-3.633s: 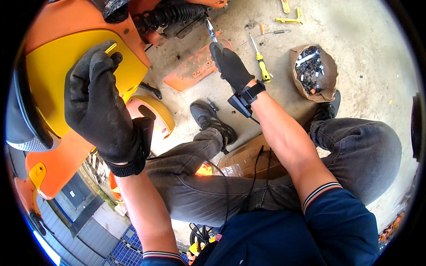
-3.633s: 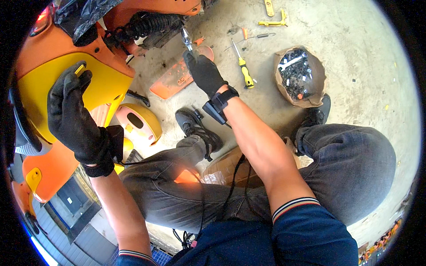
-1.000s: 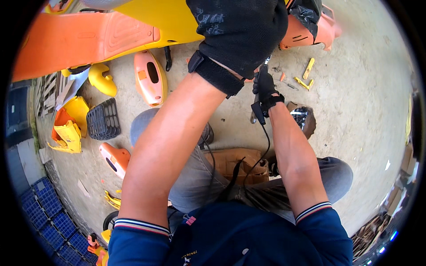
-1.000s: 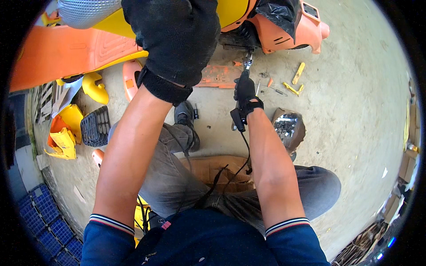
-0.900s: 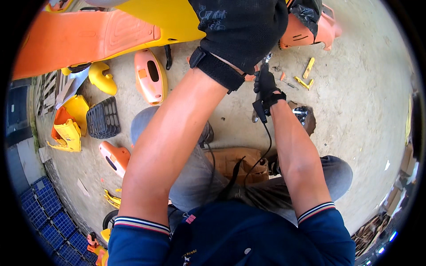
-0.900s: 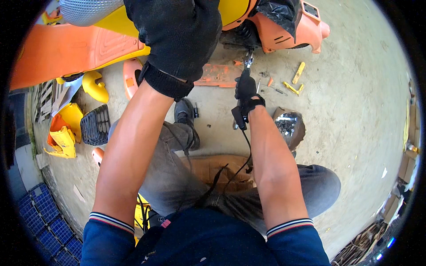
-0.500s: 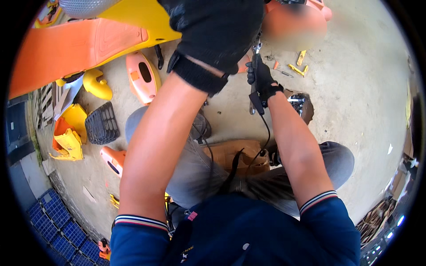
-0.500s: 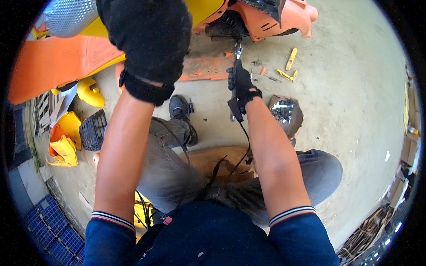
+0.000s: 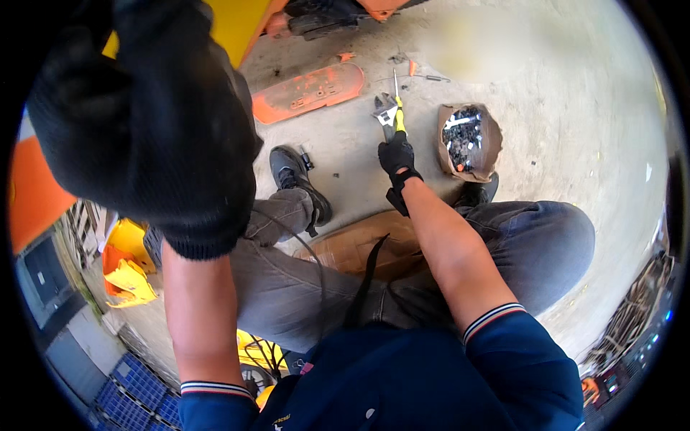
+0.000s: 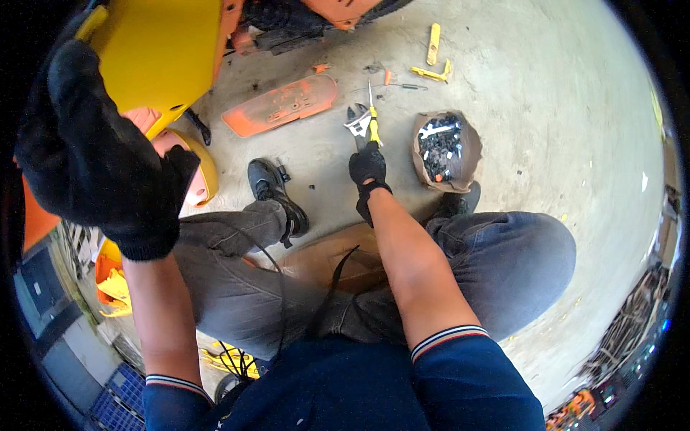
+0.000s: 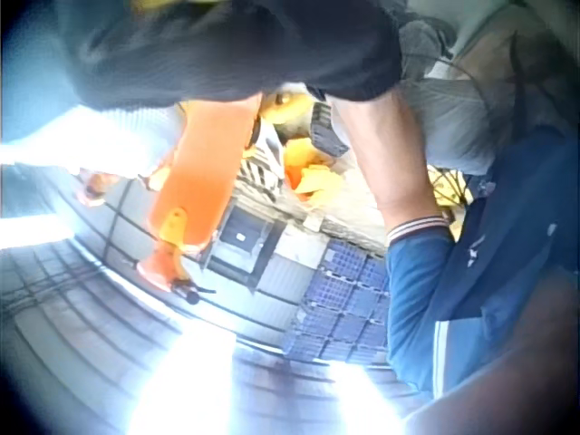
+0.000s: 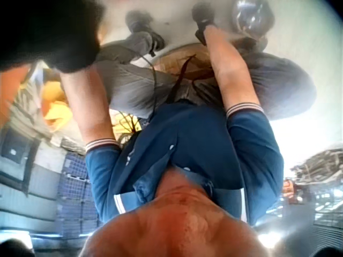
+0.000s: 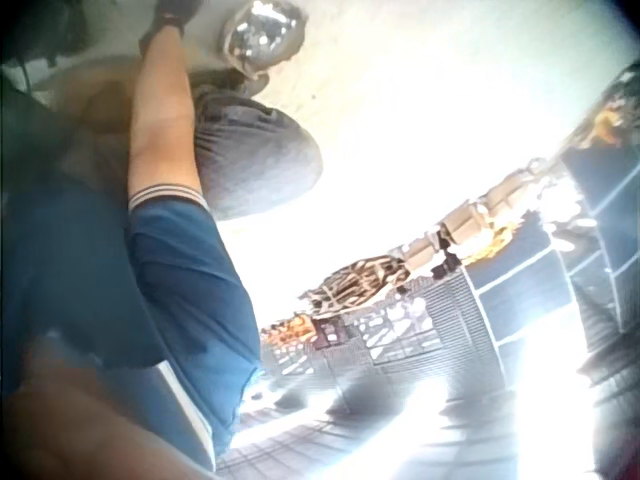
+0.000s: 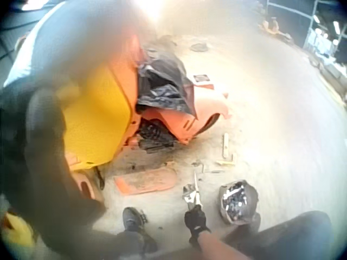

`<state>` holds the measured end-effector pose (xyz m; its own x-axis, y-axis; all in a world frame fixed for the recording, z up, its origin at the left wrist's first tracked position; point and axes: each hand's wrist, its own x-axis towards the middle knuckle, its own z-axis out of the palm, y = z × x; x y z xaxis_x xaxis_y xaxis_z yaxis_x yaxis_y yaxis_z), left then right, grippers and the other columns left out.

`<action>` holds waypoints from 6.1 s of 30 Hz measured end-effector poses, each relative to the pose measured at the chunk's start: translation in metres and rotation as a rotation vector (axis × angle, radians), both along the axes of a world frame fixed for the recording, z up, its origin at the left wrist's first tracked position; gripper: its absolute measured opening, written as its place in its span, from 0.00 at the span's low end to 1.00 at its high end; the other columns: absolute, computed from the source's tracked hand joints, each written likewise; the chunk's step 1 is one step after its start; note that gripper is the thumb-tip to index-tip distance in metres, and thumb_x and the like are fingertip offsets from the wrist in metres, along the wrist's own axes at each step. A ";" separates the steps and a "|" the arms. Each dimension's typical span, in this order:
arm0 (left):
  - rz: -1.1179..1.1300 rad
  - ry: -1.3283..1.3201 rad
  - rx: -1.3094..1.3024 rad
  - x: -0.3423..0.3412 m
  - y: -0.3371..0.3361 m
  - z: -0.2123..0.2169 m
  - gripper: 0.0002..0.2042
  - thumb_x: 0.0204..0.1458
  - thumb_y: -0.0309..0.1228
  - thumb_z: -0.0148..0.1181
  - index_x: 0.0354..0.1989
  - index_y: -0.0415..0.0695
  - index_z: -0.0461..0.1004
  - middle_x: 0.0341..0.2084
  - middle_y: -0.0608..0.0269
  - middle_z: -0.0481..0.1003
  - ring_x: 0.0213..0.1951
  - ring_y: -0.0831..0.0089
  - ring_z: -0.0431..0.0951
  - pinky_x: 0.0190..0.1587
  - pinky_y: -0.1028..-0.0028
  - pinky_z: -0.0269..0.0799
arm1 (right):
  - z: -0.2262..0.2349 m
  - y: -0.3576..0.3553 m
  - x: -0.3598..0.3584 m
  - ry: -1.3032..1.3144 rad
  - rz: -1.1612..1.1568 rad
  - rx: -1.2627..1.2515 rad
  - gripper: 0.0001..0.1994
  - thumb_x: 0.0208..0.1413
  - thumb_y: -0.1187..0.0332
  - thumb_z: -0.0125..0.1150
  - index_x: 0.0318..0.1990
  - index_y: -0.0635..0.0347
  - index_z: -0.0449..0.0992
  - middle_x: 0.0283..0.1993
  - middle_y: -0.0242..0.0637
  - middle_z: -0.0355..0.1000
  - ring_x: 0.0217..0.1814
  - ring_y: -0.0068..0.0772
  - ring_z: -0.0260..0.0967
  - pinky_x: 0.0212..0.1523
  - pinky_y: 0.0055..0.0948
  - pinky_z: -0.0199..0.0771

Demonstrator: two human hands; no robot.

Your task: The person puts on gloves and sits on the floor to work on a yellow and orange scooter. They use a screwdriver to remove a panel and then handle small orange plastic components, appearing to assemble or adjust parts of the scooter.

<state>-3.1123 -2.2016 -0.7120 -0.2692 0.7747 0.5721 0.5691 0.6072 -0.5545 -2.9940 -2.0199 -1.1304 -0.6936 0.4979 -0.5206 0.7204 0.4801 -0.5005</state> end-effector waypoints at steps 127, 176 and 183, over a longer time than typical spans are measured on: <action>0.352 -1.535 0.458 -0.049 0.042 -0.110 0.06 0.52 0.28 0.58 0.33 0.38 0.75 0.21 0.69 0.72 0.25 0.81 0.68 0.29 0.79 0.64 | 0.207 -0.027 -0.099 1.056 -0.042 -0.862 0.06 0.50 0.70 0.61 0.32 0.65 0.74 0.25 0.41 0.73 0.27 0.31 0.70 0.30 0.30 0.69; 0.285 -1.479 0.341 -0.048 0.037 -0.107 0.05 0.51 0.28 0.56 0.30 0.39 0.74 0.16 0.60 0.71 0.18 0.72 0.71 0.25 0.72 0.66 | 0.213 0.001 -0.101 0.889 0.180 -0.946 0.09 0.52 0.68 0.61 0.33 0.66 0.75 0.25 0.33 0.73 0.26 0.19 0.67 0.30 0.24 0.69; 0.269 -1.471 0.328 -0.048 0.038 -0.108 0.04 0.50 0.26 0.56 0.29 0.39 0.74 0.15 0.62 0.70 0.17 0.74 0.69 0.24 0.73 0.65 | 0.215 -0.002 -0.100 0.904 0.134 -1.022 0.08 0.52 0.68 0.61 0.32 0.66 0.75 0.25 0.32 0.72 0.26 0.19 0.67 0.30 0.23 0.69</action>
